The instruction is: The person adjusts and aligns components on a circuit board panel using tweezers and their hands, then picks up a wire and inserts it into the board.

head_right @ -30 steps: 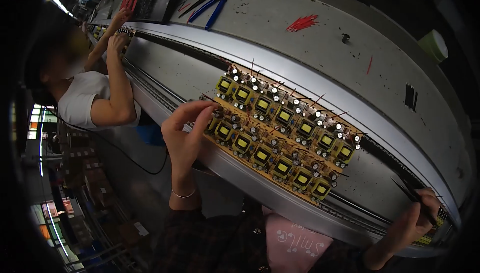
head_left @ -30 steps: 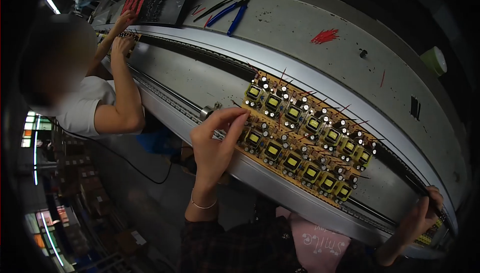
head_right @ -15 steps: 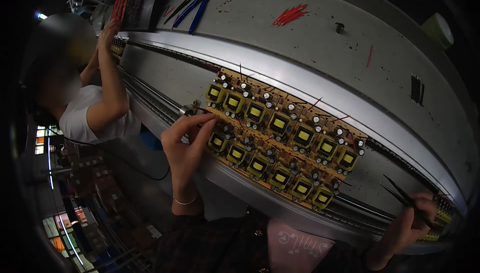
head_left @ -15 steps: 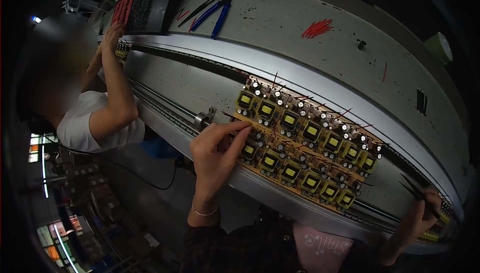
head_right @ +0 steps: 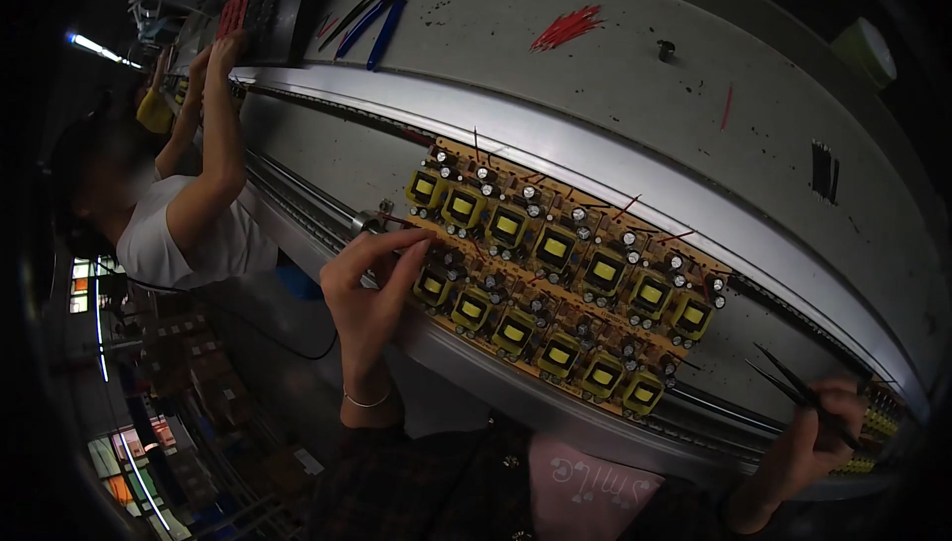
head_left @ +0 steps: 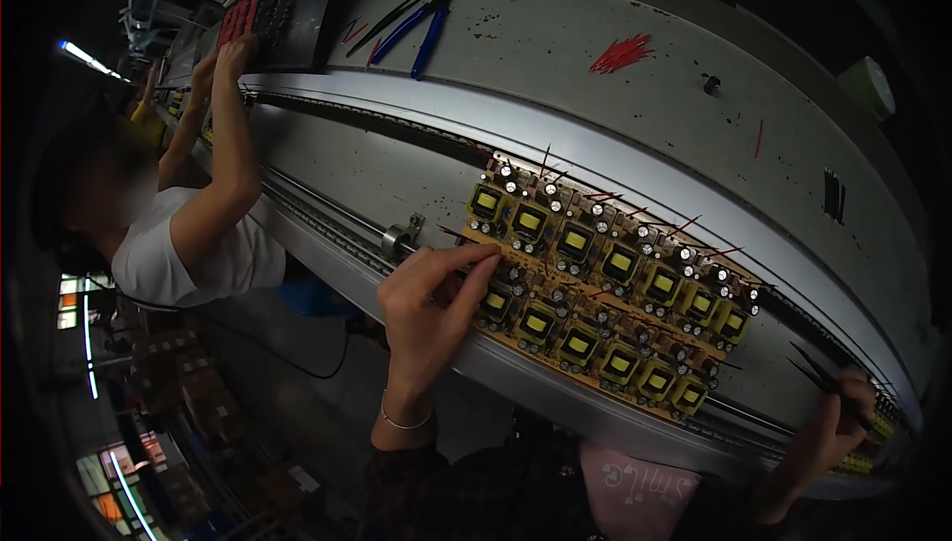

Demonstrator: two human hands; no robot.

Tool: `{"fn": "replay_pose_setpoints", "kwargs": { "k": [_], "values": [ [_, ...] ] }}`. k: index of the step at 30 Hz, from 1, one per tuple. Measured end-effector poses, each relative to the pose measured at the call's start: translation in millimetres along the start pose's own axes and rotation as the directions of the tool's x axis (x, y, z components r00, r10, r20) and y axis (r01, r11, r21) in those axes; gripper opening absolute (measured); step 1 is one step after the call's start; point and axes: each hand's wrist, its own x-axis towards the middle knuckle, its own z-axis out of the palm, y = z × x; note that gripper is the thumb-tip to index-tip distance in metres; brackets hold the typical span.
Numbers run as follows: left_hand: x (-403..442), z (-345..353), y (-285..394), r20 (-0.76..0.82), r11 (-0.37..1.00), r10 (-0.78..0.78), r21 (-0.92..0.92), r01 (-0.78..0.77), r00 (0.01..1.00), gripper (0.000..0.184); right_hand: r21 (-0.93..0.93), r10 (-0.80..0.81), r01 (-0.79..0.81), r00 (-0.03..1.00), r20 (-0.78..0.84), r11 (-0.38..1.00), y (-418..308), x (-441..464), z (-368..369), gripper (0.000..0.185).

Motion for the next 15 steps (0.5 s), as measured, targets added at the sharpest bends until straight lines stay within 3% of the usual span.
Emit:
{"fn": "replay_pose_setpoints", "kwargs": {
  "k": [15],
  "values": [
    [-9.3,-3.1,10.2,0.046,0.999,0.028,0.036,-0.03,0.999,0.026,0.113,0.01,-0.006,0.999,-0.036,0.994,-3.2,0.8,10.8,0.015]
  ]
}}
